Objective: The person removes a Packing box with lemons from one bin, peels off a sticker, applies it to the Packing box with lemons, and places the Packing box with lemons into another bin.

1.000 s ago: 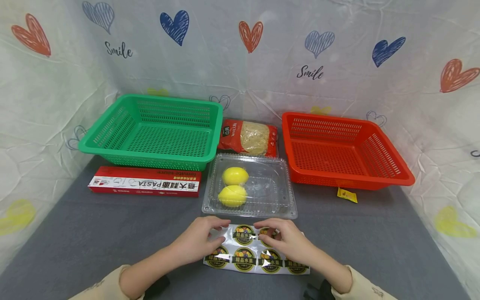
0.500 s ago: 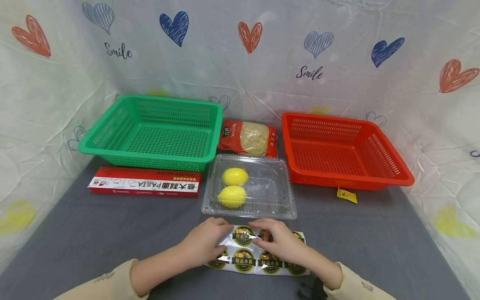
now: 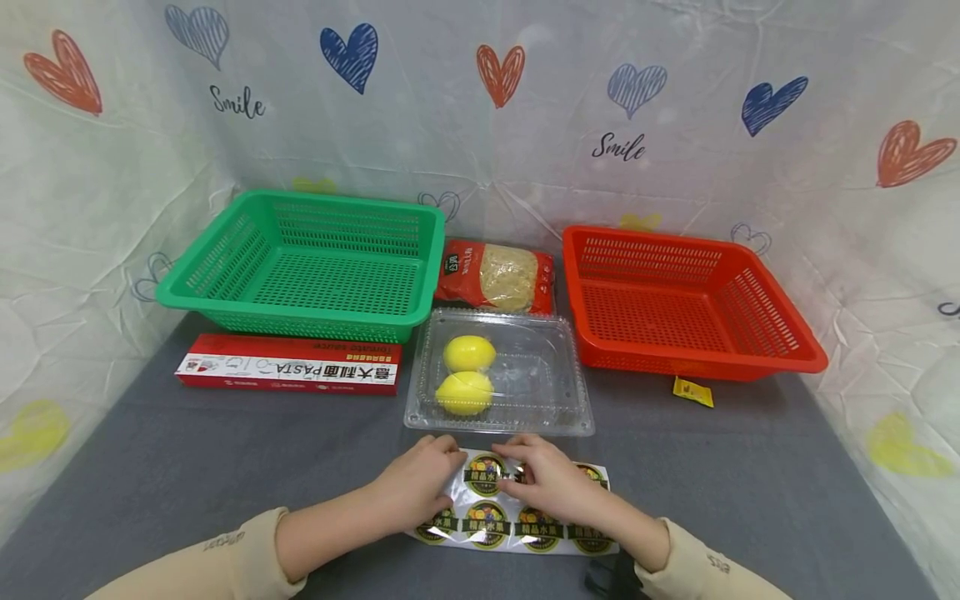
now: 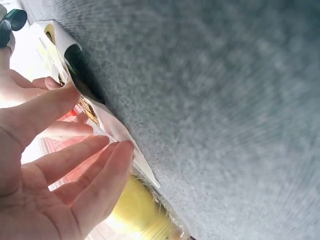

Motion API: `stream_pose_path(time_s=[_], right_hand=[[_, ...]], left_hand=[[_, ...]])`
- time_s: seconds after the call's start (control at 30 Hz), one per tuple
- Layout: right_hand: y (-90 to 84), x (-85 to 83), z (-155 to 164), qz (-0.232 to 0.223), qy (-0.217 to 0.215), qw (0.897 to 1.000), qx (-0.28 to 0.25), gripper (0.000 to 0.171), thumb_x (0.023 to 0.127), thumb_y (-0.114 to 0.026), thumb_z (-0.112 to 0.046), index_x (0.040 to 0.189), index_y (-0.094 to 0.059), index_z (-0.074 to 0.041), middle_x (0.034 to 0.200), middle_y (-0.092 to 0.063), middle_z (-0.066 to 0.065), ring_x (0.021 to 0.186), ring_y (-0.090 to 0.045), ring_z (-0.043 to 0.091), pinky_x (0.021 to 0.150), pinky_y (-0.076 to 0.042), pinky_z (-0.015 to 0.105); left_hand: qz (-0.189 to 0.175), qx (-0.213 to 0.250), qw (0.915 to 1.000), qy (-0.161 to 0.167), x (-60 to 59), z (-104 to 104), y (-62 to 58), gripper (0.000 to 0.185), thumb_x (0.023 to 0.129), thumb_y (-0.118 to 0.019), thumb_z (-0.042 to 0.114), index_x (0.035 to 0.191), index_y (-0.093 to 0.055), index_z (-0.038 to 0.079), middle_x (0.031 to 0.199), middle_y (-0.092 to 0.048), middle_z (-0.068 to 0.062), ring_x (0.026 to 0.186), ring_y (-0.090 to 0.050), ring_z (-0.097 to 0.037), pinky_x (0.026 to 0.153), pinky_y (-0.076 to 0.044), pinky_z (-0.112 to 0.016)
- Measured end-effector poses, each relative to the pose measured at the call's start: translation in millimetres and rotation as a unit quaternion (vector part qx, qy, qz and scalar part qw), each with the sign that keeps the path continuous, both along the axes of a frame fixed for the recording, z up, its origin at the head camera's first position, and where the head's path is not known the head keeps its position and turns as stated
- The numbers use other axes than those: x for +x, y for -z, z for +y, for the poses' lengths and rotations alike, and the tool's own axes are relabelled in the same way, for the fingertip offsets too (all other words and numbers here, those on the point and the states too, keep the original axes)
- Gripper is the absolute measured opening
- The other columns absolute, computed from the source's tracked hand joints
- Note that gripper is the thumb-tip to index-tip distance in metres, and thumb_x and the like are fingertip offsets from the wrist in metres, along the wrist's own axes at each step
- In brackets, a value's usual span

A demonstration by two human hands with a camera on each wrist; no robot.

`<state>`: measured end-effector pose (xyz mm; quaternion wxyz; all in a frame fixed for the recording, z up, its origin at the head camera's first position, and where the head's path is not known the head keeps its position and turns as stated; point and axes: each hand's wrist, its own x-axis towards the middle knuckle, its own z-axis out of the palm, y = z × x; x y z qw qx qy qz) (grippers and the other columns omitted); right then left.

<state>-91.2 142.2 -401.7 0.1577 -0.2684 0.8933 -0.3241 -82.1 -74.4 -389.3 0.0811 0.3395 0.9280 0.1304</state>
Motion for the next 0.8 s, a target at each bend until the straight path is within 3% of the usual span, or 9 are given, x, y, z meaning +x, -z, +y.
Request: stream_pose_path(time_s=[0.27, 0.57, 0.8], right_hand=[[3.9, -1.4, -3.3, 0.01, -0.005, 1.0, 0.004, 0.041, 0.083, -0.065, -0.022, 0.118, -0.059, -0.001, 0.087, -0.048, -0.002, 0.055, -0.039, 0.003, 0.053, -0.039, 0.02], [4.6, -6.3, -6.3, -0.016, 0.015, 0.999, -0.025, 0.031, 0.081, -0.068, -0.019, 0.107, -0.064, -0.003, 0.082, -0.051, -0.002, 0.065, -0.045, 0.009, 0.057, -0.04, 0.023], [3.6, -8.3, -7.5, -0.047, 0.027, 0.998, -0.045, 0.028, 0.081, -0.068, -0.019, 0.104, -0.064, -0.004, 0.082, -0.052, 0.0, 0.058, -0.043, 0.006, 0.053, -0.039, 0.022]], left_hand=[[0.012, -0.004, 0.9999, 0.0, 1.2, 2.1, -0.2, 0.046, 0.066, -0.081, 0.016, 0.104, -0.064, -0.004, 0.095, -0.055, -0.01, 0.083, -0.051, -0.024, 0.072, -0.047, -0.031], [0.027, -0.008, 0.9995, -0.014, 2.0, 1.3, 2.0, 0.055, 0.063, -0.083, 0.02, 0.107, -0.061, -0.005, 0.102, -0.054, -0.015, 0.091, -0.052, -0.029, 0.077, -0.047, -0.036], [0.038, -0.009, 0.9991, -0.017, 3.2, 2.3, 2.0, 0.064, 0.062, -0.084, 0.021, 0.113, -0.057, -0.006, 0.1, -0.054, -0.015, 0.092, -0.051, -0.029, 0.074, -0.048, -0.036]])
